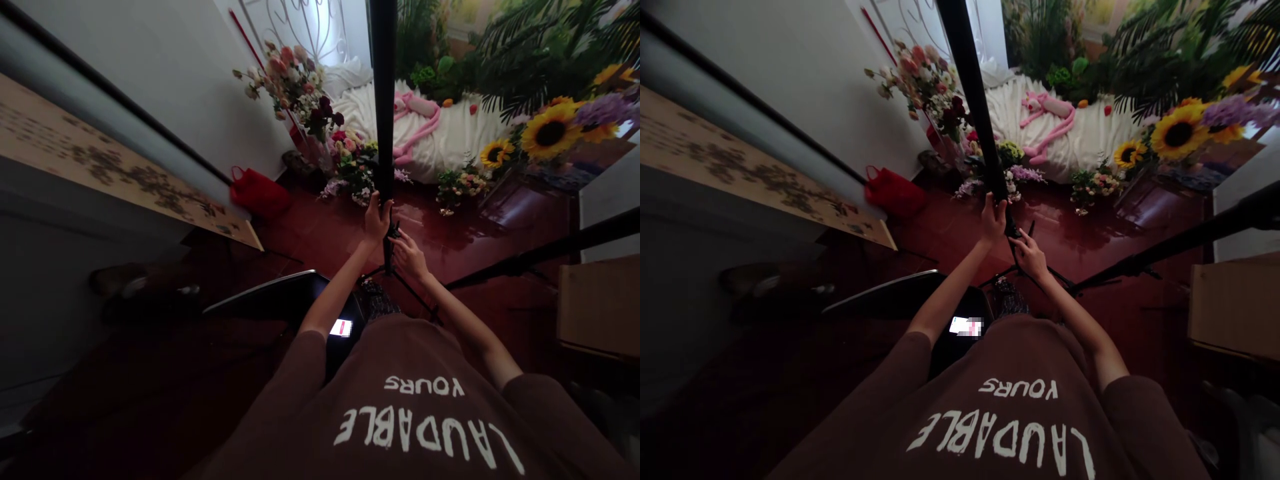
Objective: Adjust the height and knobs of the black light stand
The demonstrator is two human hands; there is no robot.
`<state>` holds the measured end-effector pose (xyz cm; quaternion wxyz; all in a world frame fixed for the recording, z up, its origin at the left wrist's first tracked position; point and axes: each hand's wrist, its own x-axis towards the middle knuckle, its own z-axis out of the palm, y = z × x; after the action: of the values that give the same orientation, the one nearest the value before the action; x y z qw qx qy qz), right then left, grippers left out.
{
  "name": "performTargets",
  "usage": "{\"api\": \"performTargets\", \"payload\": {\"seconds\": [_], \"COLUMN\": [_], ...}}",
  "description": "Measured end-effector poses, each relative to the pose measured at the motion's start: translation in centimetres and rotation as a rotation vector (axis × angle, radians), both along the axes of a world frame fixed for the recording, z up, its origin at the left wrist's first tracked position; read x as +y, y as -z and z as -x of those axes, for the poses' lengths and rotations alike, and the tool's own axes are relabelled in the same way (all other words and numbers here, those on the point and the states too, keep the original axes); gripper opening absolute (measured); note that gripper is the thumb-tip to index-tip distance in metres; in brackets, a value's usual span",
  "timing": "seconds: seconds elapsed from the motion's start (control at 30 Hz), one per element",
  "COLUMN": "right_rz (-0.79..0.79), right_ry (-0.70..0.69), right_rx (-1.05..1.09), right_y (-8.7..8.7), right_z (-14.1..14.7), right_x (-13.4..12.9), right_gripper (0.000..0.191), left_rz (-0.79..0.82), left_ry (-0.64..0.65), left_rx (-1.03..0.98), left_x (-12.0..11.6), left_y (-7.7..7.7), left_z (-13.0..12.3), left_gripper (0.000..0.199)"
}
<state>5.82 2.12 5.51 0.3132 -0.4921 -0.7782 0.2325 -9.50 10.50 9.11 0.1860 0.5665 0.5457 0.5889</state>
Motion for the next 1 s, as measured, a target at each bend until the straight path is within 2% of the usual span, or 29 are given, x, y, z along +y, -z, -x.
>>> {"api": "performTargets", "payload": {"seconds": [0.17, 0.33, 0.47, 0.57, 0.67, 0.8, 1.0], "right_rz": [0.037, 0.095, 0.151, 0.126, 0.101, 0.163, 0.234], "right_ry": [0.033, 0.092, 0.234, 0.339, 0.365, 0.435, 0.499], "right_rx": [0.237, 0.377, 0.342, 0.243, 0.138, 0.043, 0.08], "right_y": [1.0, 1.8, 1.7, 1.0, 0.0, -0.7, -0.7], "right_z": [0.8, 2.0, 2.8, 2.9, 2.6, 2.5, 2.9], "right_x": [-0.3, -0.4, 0.2, 0.8, 1.4, 1.9, 2.9], "right_gripper": [0.051, 0.06, 0.059, 0.053, 0.054, 0.059, 0.065], "left_rz": [-0.117, -0.167, -0.179, -0.171, -0.161, -0.155, -0.156], "left_ry": [0.038, 0.057, 0.052, 0.061, 0.068, 0.061, 0.067], "left_rx": [-0.014, -0.016, -0.025, -0.031, -0.028, -0.026, -0.051], "left_x": [0.9, 0.5, 0.0, -0.1, 0.0, 0.1, 0.1], "left_y": [-3.8, -5.7, -6.0, -5.7, -5.4, -5.3, -5.0], "left_z": [0.2, 0.0, -0.2, -0.2, -0.1, -0.2, -0.4], "left_gripper": [0.054, 0.047, 0.05, 0.051, 0.051, 0.052, 0.05]}}
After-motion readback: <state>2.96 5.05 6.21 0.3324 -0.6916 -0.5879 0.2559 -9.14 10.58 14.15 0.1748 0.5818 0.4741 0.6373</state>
